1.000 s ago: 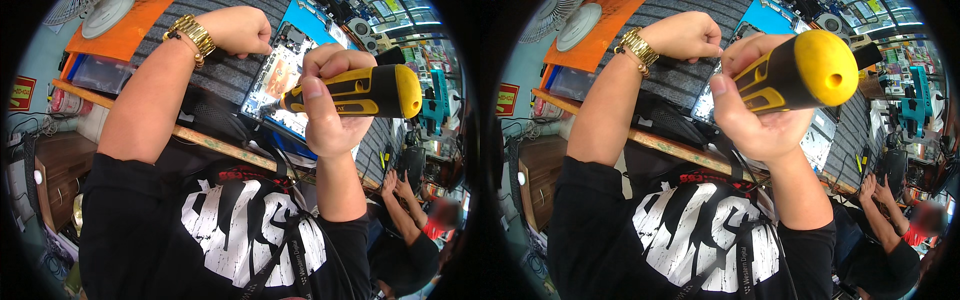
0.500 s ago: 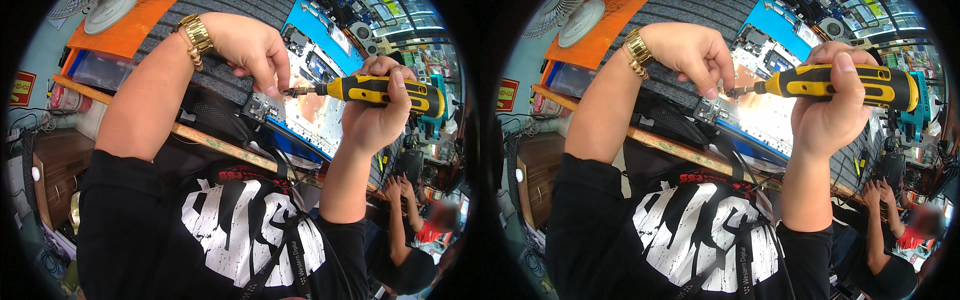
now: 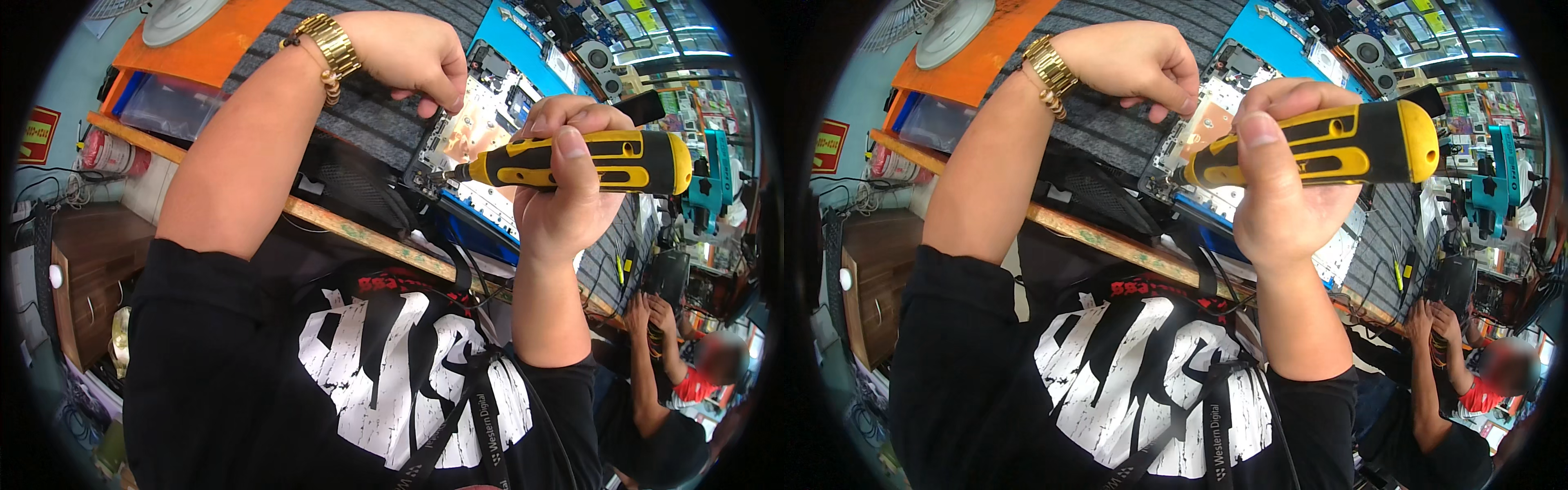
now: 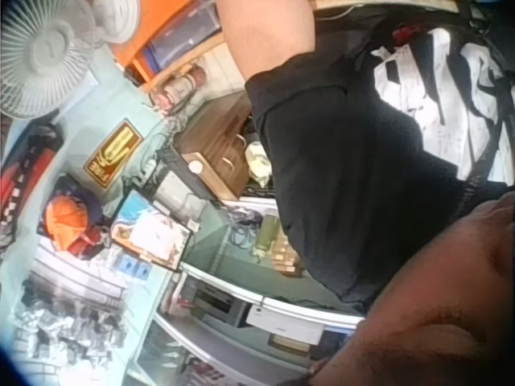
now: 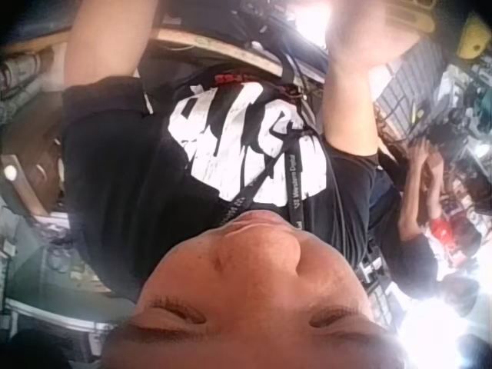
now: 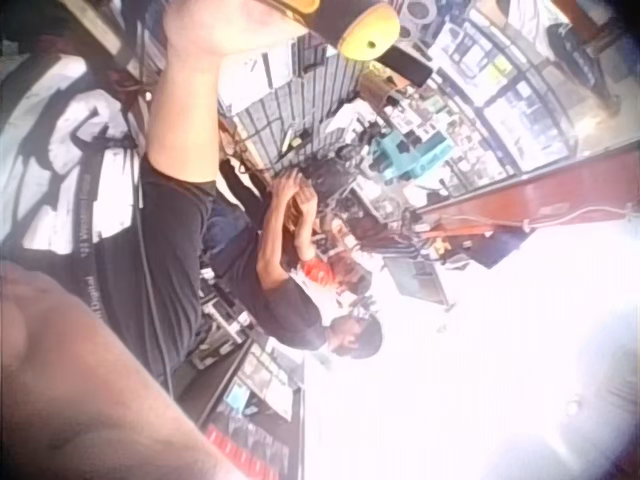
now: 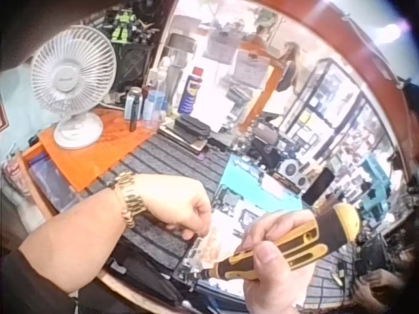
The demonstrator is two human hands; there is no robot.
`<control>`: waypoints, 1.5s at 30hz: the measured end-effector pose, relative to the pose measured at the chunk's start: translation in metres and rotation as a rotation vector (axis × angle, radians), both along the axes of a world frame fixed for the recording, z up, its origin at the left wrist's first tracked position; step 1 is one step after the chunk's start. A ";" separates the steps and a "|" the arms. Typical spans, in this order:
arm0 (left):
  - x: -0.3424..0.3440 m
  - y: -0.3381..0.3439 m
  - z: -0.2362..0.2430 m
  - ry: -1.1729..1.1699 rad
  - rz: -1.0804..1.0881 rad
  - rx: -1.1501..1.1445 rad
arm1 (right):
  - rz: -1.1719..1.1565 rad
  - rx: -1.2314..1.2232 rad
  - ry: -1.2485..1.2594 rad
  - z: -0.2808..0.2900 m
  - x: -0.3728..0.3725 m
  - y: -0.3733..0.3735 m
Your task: The person disassembles a laptop by removing components from the internal chassis. The person uses a screwdriver to loosen screws, handles a motherboard and internal fans, removes a screen panel, and places internal hardware components into a drawer.
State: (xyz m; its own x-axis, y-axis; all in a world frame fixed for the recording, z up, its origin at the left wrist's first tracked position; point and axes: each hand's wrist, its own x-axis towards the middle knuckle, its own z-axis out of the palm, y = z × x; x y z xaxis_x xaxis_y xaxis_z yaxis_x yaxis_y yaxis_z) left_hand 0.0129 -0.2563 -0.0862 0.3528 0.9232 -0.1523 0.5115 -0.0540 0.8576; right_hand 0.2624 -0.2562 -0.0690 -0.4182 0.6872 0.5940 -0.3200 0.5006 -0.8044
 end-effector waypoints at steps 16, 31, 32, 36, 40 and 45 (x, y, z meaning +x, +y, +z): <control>-0.003 0.001 -0.005 -0.002 -0.016 0.040 | 0.229 0.419 -0.112 0.010 -0.013 0.000; -0.001 0.005 -0.011 -0.067 -0.015 0.068 | 0.344 0.519 -0.120 0.013 -0.026 0.002; -0.002 0.006 -0.012 -0.062 -0.019 0.067 | 0.342 0.511 -0.119 0.012 -0.026 0.002; -0.001 0.005 -0.012 -0.088 -0.014 0.063 | 0.329 0.506 -0.124 0.013 -0.026 0.001; -0.001 0.004 -0.011 -0.081 -0.006 0.052 | 0.318 0.516 -0.137 0.013 -0.024 0.001; -0.001 0.003 -0.011 -0.082 -0.002 0.051 | 0.309 0.483 -0.135 0.011 -0.022 0.002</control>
